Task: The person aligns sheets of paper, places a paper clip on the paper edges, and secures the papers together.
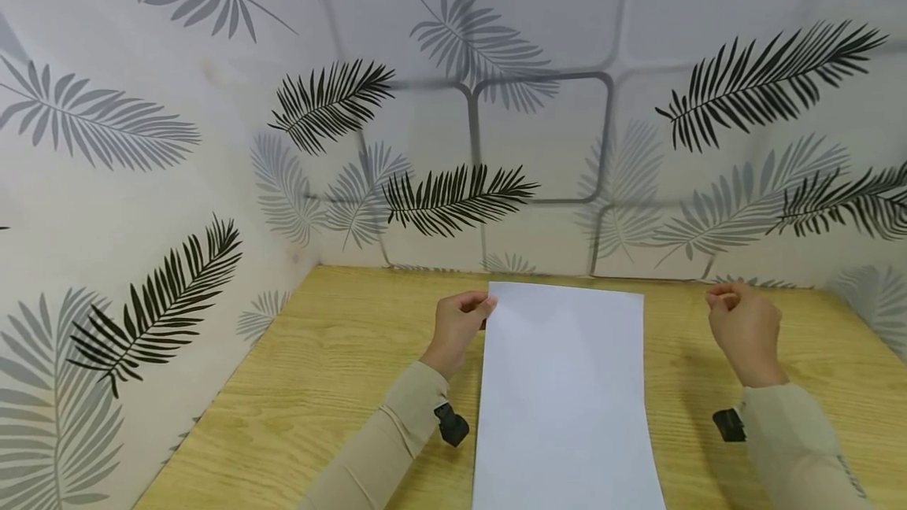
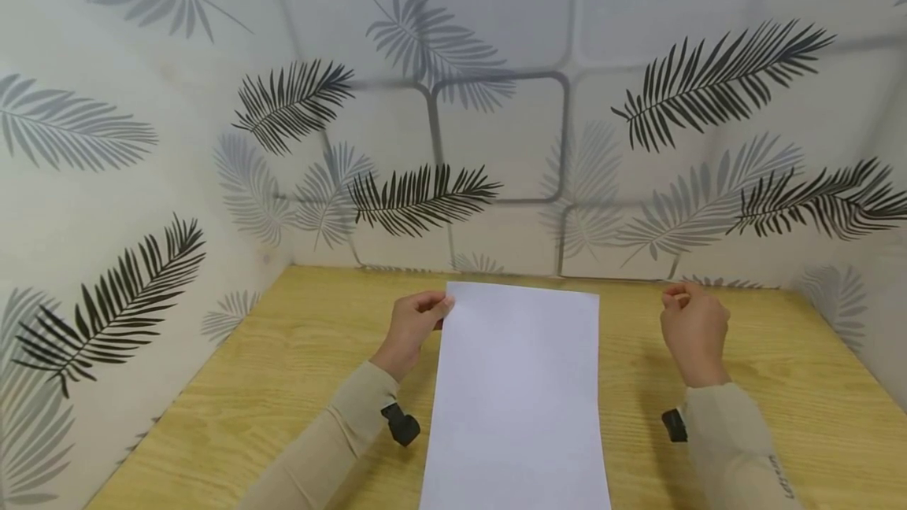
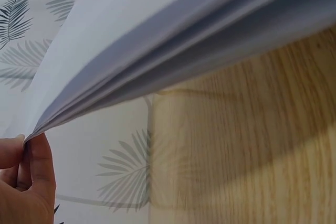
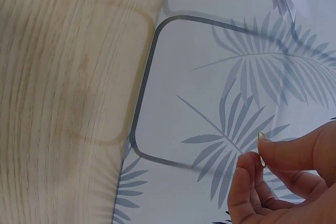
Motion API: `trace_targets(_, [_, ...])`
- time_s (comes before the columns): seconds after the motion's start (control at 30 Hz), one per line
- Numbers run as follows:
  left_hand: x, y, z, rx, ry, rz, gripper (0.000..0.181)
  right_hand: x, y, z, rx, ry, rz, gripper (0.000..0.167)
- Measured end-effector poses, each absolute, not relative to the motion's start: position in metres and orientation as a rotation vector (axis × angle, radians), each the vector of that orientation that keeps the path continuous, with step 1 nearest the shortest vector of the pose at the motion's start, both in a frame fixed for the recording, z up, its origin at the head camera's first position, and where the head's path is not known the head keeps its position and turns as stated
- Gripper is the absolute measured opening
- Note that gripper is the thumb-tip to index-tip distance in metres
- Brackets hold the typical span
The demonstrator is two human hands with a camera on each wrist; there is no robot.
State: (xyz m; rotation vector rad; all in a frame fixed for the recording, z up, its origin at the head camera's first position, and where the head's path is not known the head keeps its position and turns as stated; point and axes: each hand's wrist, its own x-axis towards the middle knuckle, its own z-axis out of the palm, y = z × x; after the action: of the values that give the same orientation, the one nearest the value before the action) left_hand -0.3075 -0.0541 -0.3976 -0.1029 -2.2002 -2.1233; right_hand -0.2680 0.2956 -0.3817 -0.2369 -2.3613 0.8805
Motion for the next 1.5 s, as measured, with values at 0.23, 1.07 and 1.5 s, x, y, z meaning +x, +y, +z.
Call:
trace_targets(0.23, [-0.305,-0.053,-0.401,-0.1,-2.175,-2.114,0.019,-0.269,0.294,-0.378,-0.247,-2.327,0.899,0.016])
trace_targets(1.07, [-0.302,-0.053,-0.398,-0.127,-2.205,-2.123,0.023,-0.265,0.258,-0.359,-0.131,-2.185,0.935,0.014])
trace_targets(1.5, [-0.302,-0.052,-0.4,-0.159,-2.176,-2.119,0.02,-0.267,0.247,-0.356,-0.039,-2.2,0.943,0.015])
